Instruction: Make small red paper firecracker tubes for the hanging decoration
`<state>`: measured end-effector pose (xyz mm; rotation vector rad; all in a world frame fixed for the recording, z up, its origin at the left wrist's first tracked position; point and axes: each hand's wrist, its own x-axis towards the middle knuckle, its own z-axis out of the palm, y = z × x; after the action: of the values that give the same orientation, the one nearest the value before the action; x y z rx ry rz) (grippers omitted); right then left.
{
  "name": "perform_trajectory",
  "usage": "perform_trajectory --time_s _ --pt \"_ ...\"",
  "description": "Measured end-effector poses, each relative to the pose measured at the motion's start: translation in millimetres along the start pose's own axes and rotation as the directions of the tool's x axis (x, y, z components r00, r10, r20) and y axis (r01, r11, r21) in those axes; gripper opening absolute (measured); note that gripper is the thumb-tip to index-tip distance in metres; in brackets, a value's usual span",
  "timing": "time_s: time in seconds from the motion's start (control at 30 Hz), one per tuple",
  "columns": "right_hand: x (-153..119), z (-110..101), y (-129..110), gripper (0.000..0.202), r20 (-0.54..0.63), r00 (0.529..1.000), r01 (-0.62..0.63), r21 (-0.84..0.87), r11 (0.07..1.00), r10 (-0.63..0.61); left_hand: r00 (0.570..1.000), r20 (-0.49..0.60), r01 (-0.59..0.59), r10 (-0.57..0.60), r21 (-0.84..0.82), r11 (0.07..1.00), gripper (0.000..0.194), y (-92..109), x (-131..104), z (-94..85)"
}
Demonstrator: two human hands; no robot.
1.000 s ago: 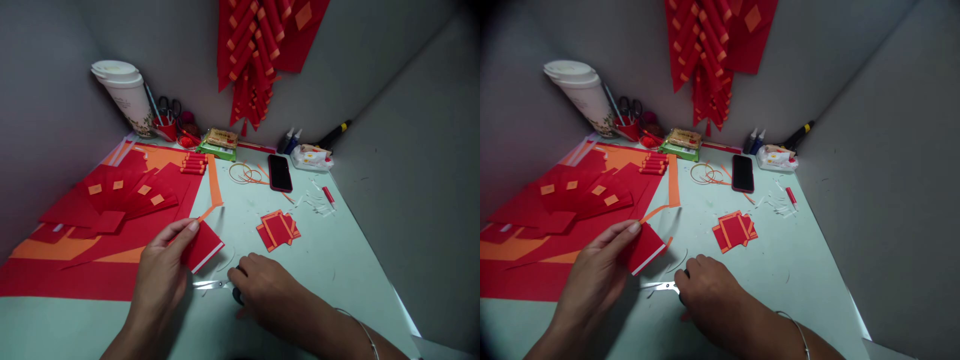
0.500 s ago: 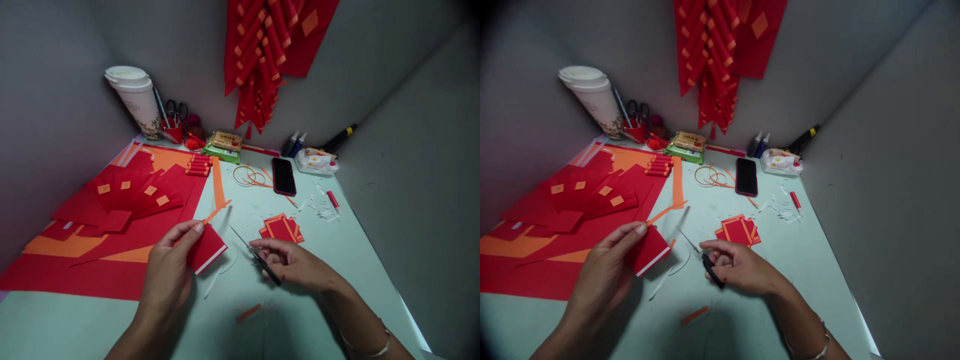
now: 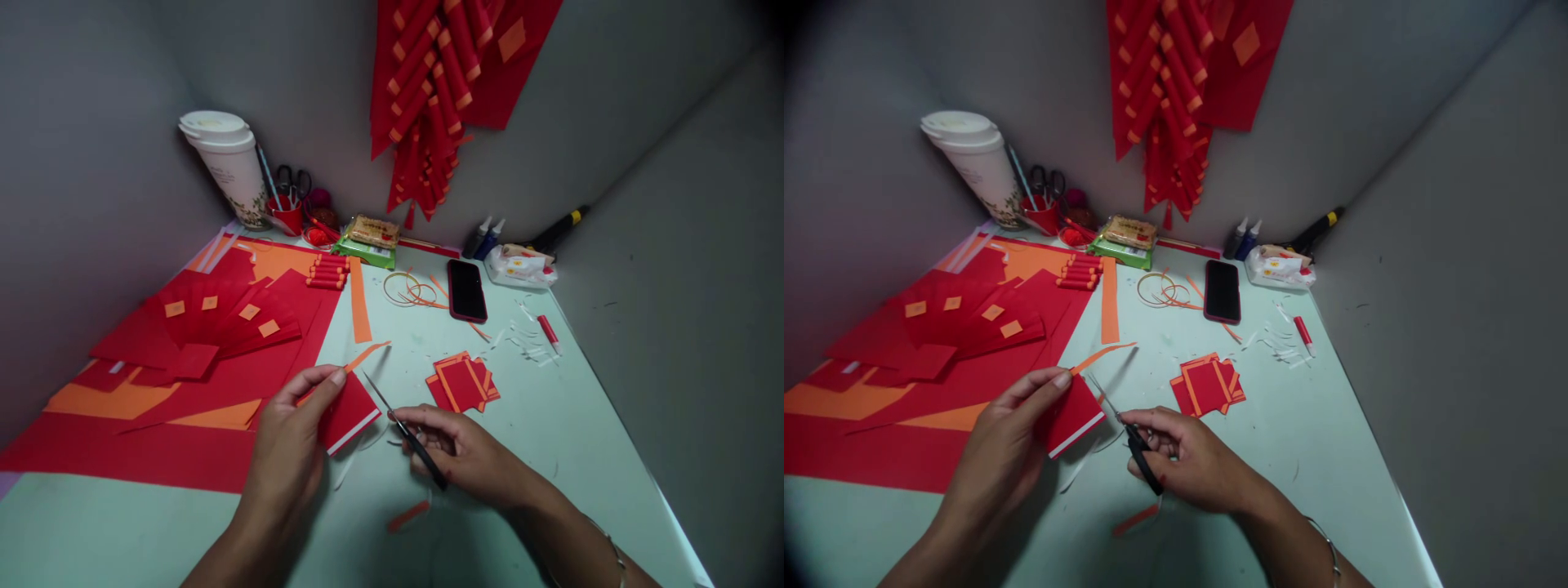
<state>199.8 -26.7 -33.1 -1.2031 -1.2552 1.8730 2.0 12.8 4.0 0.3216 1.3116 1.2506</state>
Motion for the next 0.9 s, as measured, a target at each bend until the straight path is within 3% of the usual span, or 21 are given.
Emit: perform_trajectory --time_s 0.9 --pt "4.3 9.0 7.2 0.047 0.002 0.998 -0.060 0.199 0.978 0.060 0.994 0.084 0.073 -0.074 0.012 0.997 0.025 -8.8 -2.3 -0.3"
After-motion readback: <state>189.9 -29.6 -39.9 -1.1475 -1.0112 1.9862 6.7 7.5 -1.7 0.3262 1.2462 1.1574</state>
